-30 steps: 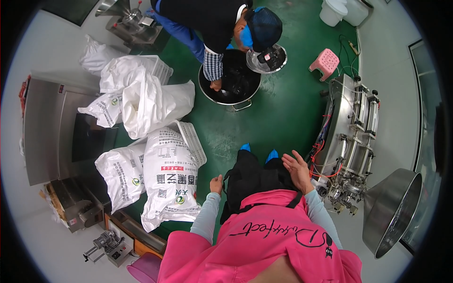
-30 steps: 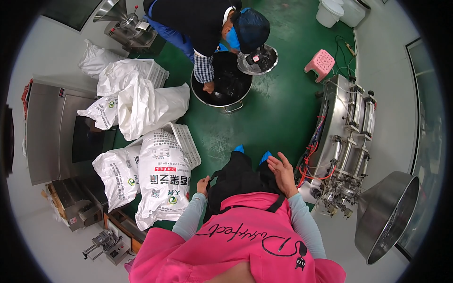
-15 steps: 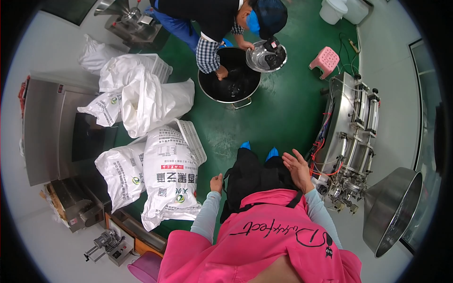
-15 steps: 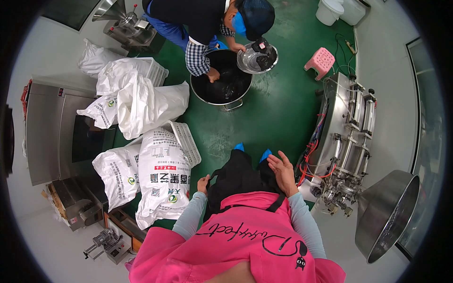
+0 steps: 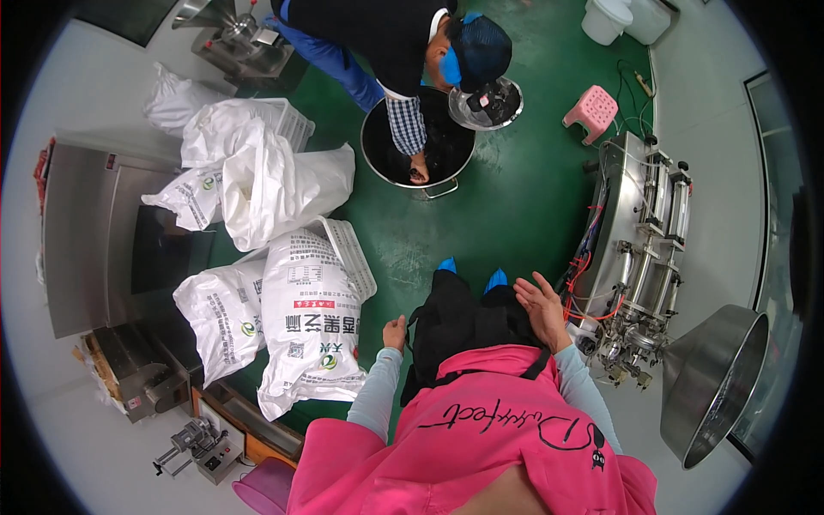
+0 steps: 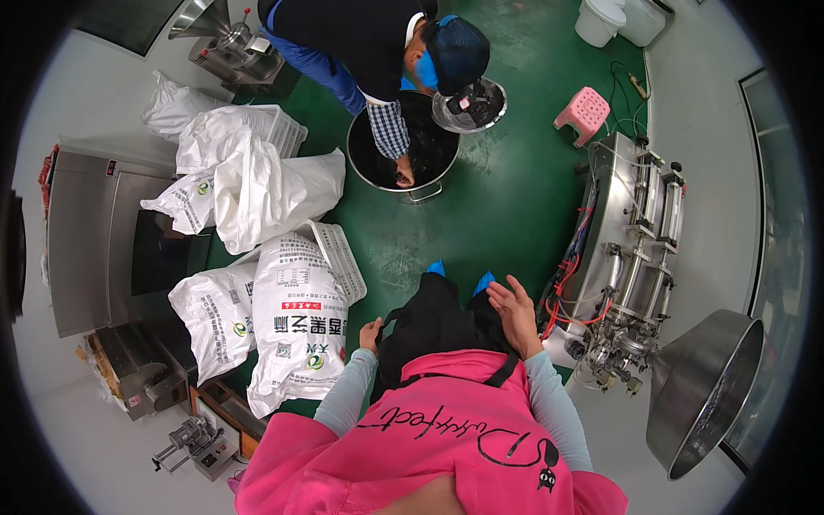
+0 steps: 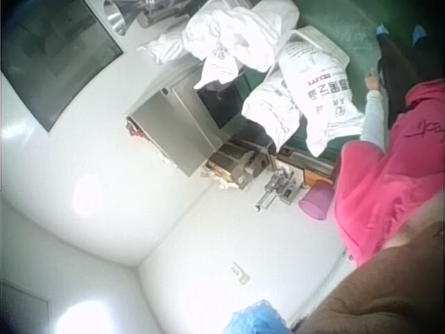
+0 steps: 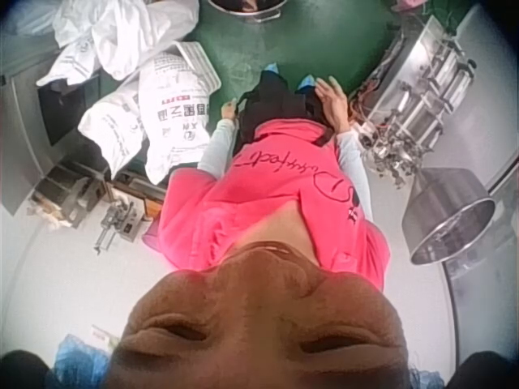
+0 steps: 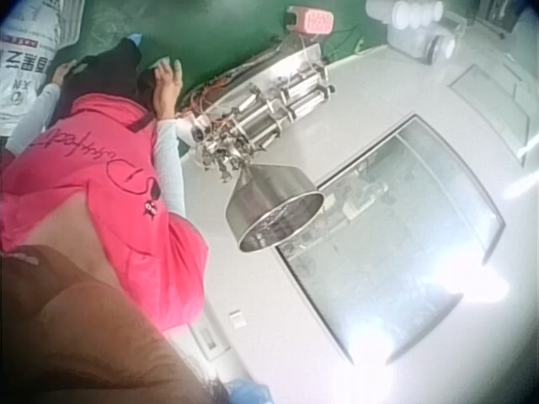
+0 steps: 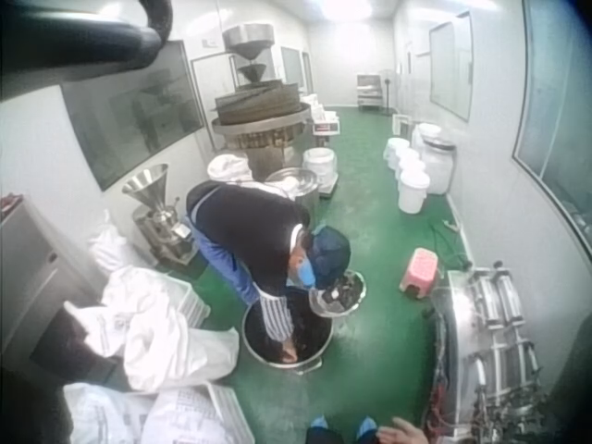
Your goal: Pouring a dark liquid, possibly black sesame paste, from a large metal bucket into a processing machine.
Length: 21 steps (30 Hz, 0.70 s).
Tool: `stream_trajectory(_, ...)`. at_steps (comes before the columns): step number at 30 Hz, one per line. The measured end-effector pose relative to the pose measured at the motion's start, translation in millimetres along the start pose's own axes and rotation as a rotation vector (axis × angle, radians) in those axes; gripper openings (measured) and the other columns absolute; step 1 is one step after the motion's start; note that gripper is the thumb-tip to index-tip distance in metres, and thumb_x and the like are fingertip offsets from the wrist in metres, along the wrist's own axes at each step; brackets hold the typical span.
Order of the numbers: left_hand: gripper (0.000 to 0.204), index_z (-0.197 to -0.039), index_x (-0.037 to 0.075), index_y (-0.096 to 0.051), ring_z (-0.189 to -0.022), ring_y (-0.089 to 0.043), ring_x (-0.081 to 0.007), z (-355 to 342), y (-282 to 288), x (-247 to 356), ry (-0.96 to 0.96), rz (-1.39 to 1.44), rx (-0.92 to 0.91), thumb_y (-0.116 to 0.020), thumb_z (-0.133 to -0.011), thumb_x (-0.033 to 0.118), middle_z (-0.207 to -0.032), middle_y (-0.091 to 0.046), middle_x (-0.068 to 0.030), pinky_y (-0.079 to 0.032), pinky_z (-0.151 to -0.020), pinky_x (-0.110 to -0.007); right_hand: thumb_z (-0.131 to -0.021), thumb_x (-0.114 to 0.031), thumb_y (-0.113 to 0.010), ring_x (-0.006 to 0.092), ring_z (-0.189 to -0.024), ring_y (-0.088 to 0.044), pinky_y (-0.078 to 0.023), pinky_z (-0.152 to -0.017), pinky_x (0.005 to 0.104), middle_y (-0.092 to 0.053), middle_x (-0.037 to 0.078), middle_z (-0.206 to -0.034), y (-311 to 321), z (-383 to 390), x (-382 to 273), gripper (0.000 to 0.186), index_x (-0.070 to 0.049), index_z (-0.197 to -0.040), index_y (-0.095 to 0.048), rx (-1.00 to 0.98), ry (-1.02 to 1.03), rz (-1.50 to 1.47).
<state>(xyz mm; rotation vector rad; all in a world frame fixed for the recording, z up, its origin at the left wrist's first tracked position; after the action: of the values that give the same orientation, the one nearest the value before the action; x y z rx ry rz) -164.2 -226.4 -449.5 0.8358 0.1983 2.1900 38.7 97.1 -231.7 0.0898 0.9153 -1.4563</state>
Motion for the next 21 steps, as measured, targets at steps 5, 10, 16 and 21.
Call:
stream_trajectory(5,0.047,-0.092,-0.008,-0.055,-0.076,-0.056,-0.0221,9.7,-10.0,26.2,-0.085,0.047,-0.04,-0.055,-0.077,0.036,-0.082,-0.059,-0.0144,-0.043,-0.068,-0.032,-0.074,0.003,-0.045,0.0249,-0.102,-0.048,-0.039,-0.085,0.0295,-0.045,0.02,-0.114,7.9,3.6,-8.0,0.059,0.0,-0.127,-0.02,0.055,0.06,-0.032)
stream_trajectory(10,0.027,-0.087,0.008,-0.059,-0.058,-0.053,-0.0253,6.0,-6.5,52.0,-1.176,-0.457,-0.012,-0.055,-0.077,0.032,-0.065,-0.057,-0.0127,-0.041,-0.052,-0.036,-0.072,0.003,-0.048,0.0221,-0.09,-0.053,-0.045,-0.073,0.0269,-0.05,0.019,-0.105,13.1,-1.4,-7.3,0.057,0.003,-0.124,-0.024,0.005,0.244,0.189)
stream_trajectory(16,0.031,-0.101,0.013,-0.053,-0.064,-0.055,-0.033,-90.3,-103.5,108.8,-1.383,-0.605,-0.472,-0.057,-0.074,0.027,-0.073,-0.058,-0.0173,-0.042,-0.055,-0.041,-0.072,0.004,-0.049,0.0224,-0.097,-0.052,-0.043,-0.08,0.0294,-0.048,0.019,-0.111,13.2,-24.1,21.5,0.061,0.001,-0.127,-0.022,-0.063,0.152,-0.002)
stream_trajectory(21,0.033,-0.102,0.012,-0.051,-0.063,-0.055,-0.0339,-131.6,-163.4,177.9,-1.435,-0.938,-0.483,-0.058,-0.073,0.025,-0.073,-0.057,-0.0173,-0.042,-0.055,-0.042,-0.072,-0.005,-0.052,0.0172,-0.094,-0.05,-0.042,-0.077,0.027,-0.05,0.014,-0.108,23.3,-12.2,9.6,0.064,0.002,-0.128,-0.02,0.06,0.188,-0.064)
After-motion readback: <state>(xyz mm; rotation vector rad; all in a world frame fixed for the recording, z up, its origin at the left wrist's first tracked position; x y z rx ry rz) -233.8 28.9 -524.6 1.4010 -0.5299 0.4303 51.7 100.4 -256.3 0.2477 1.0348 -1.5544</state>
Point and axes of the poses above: each hand's wrist, its own z-axis away from the middle knuckle, its own y-axis out of the back of the hand, x = y × z, the point moved 6 cm from there along -z, towards the middle knuckle
